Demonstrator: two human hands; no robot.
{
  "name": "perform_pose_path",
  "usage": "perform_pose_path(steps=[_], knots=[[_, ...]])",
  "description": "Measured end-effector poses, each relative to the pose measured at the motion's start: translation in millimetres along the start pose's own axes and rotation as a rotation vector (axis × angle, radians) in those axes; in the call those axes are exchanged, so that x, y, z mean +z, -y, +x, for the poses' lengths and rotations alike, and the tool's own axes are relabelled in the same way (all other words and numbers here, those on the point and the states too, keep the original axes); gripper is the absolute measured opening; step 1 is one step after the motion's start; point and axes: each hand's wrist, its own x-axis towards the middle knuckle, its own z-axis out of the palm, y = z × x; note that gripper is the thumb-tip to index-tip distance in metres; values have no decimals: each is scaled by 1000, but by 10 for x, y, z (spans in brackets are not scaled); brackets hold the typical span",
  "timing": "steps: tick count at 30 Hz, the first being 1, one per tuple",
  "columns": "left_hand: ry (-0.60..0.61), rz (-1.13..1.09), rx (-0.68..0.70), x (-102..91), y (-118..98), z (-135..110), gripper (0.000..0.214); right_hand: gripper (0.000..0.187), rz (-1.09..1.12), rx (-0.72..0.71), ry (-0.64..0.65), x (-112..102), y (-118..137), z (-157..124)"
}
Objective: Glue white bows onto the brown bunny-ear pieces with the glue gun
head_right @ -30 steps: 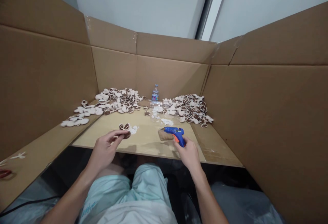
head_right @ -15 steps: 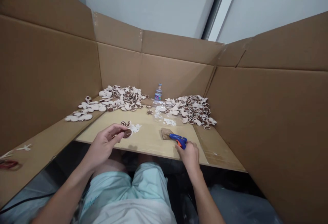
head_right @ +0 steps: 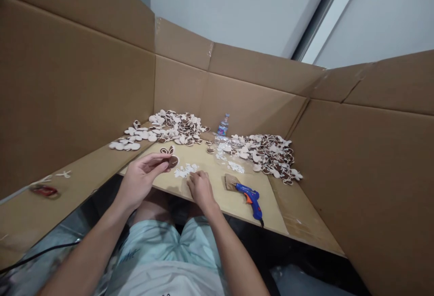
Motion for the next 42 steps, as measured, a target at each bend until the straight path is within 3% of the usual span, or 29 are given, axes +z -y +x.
perform_pose_path(steps=[3, 8, 21, 28, 36, 42], knots=[[-30, 18, 14, -20, -7, 2, 19, 15, 11, -43, 77, 45, 24, 255], [-38, 36, 21, -28, -21, 4, 19, 20, 58, -7, 118, 128, 45, 334], [25, 39, -14, -14, 14, 15, 19, 18, 501, 220, -21, 39, -11, 297], [51, 61, -26, -1, 45, 25, 18, 35, 883, 377, -105, -213, 83, 85], [132, 78, 25, 131, 13, -61, 20, 26, 1122, 373, -246, -717, 341, -315], [182, 15, 7, 199, 2, -117, 19, 22, 1193, 401, -346, -814, 414, -495]])
